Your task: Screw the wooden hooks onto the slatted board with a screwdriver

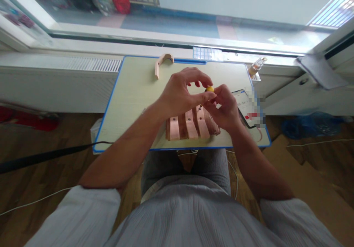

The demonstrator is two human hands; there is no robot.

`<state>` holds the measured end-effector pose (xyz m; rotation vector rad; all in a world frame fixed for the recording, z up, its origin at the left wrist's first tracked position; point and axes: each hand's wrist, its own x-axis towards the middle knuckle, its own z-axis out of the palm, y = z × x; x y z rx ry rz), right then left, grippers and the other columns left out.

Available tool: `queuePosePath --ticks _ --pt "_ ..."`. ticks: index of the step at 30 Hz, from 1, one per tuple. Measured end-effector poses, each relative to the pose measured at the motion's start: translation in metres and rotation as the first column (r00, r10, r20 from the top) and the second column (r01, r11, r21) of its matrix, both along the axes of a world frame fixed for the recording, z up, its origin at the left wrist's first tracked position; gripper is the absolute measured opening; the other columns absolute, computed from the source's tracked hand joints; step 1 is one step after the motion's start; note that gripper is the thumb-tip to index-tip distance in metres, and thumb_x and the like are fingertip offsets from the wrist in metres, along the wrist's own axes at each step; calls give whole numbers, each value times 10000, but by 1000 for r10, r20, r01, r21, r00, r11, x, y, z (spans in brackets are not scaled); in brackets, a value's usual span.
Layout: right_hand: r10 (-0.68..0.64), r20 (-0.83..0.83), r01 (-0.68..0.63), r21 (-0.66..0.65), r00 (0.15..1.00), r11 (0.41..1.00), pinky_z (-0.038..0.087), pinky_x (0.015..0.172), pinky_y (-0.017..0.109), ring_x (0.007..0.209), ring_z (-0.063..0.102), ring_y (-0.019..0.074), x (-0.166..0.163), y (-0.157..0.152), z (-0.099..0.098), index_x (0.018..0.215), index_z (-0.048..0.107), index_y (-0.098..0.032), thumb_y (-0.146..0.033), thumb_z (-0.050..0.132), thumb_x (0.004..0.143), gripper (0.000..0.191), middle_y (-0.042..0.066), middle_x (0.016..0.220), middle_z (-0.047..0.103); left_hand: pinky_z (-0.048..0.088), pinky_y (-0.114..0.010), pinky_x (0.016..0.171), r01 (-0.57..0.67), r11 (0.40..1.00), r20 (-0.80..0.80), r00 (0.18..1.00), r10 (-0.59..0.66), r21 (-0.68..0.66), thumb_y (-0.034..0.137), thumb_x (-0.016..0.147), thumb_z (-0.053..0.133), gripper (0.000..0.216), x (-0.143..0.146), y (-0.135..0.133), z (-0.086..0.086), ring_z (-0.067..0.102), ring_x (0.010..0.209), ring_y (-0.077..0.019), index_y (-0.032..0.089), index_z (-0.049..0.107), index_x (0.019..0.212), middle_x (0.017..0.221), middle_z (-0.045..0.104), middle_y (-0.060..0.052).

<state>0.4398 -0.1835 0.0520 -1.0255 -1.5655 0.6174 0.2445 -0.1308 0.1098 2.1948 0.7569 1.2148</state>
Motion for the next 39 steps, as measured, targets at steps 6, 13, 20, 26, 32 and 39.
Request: queuePosePath --ticks 6,13,20,26,32,39 --pt "-60 -76 60 -9 995 998 430 566 288 636 513 93 -11 2 -4 935 540 -279 -382 882 929 357 -76 811 565 622 -423 889 -49 999 27 998 49 -8 261 878 839 107 1 1 -6 721 911 -199 241 772 959 958 795 -11" --pt "105 -116 -118 -116 988 986 508 593 330 700 617 115 5 0 6 1252 756 -295 -455 866 962 349 13 1151 771 645 -470 958 -8 1000 12 1000 8 -22 237 889 788 122 -3 0 0 735 1005 -236 275 837 993 1019 794 -25" --pt "134 -89 -145 -133 987 980 511 594 333 640 593 114 8 3 3 1169 793 -278 -500 835 991 288 -19 925 750 648 -486 1027 3 1000 1 1000 -3 -28 262 910 769 166 -4 3 -2 737 1060 -243 289 862 1044 1076 786 -23" --pt "70 -56 -73 -58 996 996 420 568 304 644 551 99 -4 0 1 1020 621 -285 -460 829 998 273 -51 891 664 638 -468 930 22 999 28 999 -21 -28 301 892 820 132 -5 1 0 738 967 -228 286 838 1022 1043 789 -17" --pt "-25 4 25 -38 1000 999 449 570 323 670 541 121 -13 6 -5 979 579 -293 -469 833 981 309 -39 871 599 604 -420 852 -64 998 7 998 65 -24 359 876 873 161 -4 4 -3 711 895 -207 245 761 893 933 788 -24" --pt "-60 -22 60 -16 998 998 427 552 315 654 521 111 -16 10 -11 990 552 -298 -423 846 960 322 -51 867 569 597 -431 831 -97 995 52 994 98 -30 357 862 899 174 -4 7 -10 704 871 -206 244 769 888 900 752 -7"
